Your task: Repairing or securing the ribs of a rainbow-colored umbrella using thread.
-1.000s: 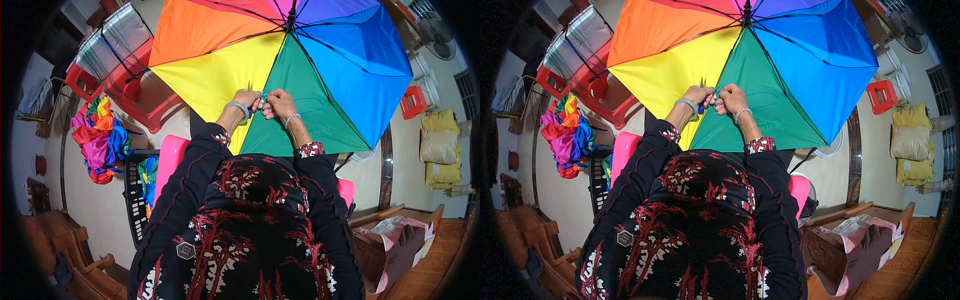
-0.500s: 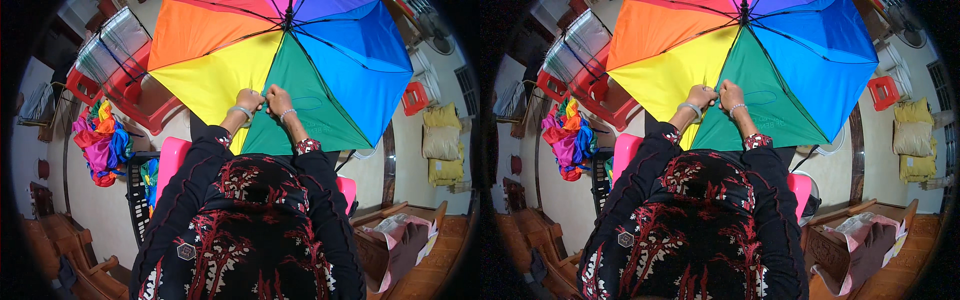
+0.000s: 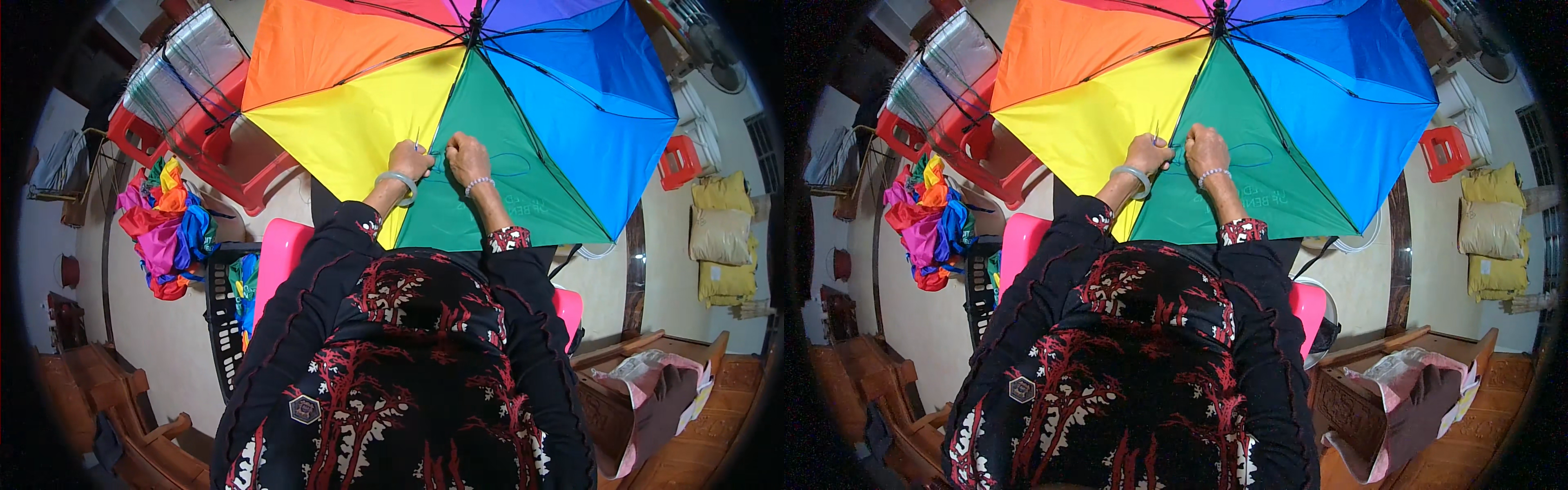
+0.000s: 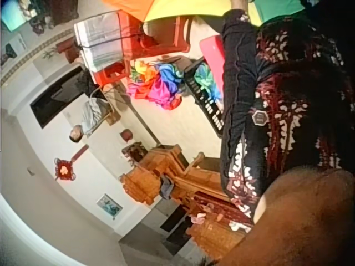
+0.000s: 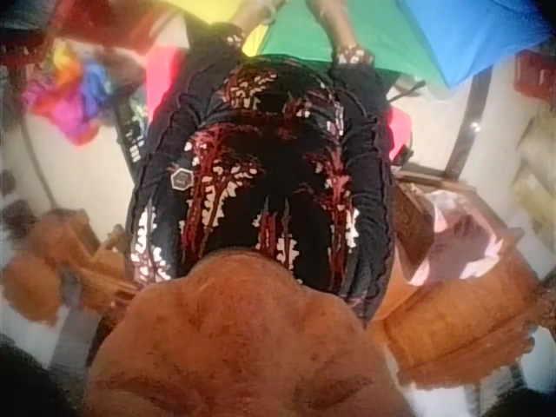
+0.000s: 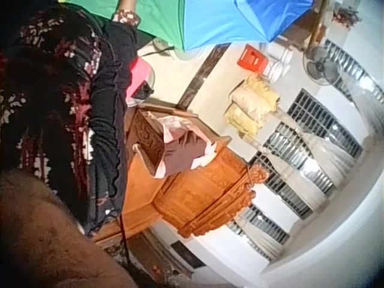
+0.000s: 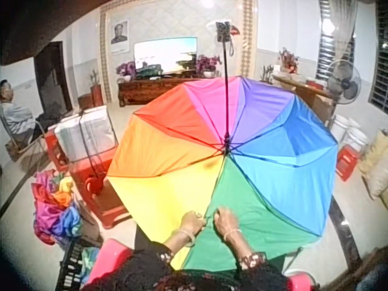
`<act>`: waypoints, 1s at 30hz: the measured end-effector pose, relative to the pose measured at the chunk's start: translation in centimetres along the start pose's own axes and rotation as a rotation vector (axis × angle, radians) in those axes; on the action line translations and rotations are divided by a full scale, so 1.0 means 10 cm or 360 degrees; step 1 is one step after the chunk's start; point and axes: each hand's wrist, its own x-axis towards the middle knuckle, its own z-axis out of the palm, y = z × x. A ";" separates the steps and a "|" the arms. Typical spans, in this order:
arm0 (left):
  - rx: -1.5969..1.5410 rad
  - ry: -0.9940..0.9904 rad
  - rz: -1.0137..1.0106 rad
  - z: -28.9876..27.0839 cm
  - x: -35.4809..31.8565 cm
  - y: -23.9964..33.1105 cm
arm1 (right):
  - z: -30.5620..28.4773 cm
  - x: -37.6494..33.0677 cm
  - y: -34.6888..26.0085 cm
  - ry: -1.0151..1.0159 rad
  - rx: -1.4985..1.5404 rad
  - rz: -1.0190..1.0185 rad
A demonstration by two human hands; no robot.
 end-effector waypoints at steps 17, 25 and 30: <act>-0.0038 0.0102 0.0073 0.01 -0.03 -0.02 | 0.03 0.01 -0.22 -0.0489 0.1305 0.1067; 0.0100 0.0183 0.0037 0.08 -0.04 0.01 | 0.06 0.00 0.09 0.0146 -0.0035 -0.0060; 0.0121 0.0115 0.0019 0.03 -0.03 -0.03 | -0.25 0.10 0.00 0.0047 0.0484 0.0289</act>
